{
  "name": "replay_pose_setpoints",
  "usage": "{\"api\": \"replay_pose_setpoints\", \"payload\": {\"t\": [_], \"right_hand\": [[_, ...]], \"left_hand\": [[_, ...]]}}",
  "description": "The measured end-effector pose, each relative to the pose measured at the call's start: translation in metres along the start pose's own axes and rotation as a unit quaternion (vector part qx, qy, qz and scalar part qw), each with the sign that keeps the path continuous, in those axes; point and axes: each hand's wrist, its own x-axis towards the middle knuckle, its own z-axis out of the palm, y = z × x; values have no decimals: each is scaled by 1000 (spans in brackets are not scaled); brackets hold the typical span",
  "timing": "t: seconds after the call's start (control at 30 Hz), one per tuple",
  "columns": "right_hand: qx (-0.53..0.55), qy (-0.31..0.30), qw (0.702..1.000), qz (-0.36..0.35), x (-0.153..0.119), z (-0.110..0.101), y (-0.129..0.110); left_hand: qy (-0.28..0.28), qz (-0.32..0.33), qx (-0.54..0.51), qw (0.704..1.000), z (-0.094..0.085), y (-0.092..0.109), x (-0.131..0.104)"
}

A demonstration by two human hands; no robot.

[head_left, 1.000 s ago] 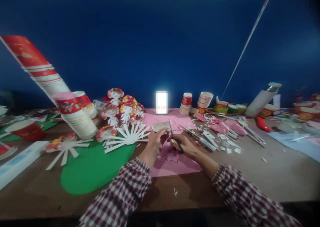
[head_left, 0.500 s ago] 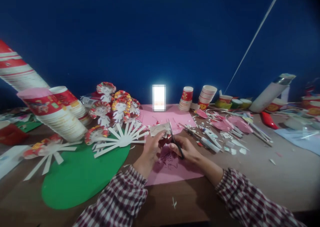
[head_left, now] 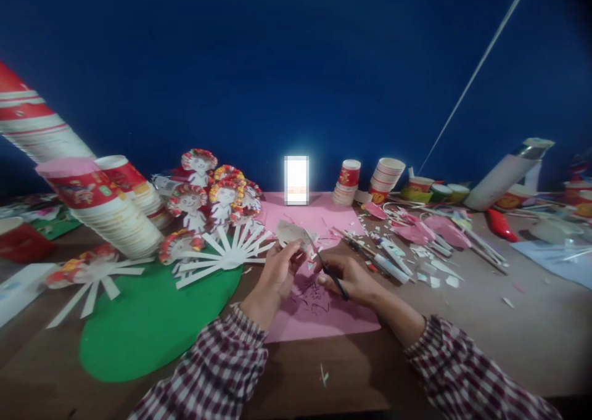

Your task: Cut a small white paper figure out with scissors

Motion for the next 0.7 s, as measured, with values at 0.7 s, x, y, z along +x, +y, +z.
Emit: {"api": "replay_pose_setpoints", "payload": {"t": [0.7], "right_hand": [[11,11,1000,-1,-3,-2,-8]], "left_hand": [[-31,-23,121,992,10,5,-9]]}}
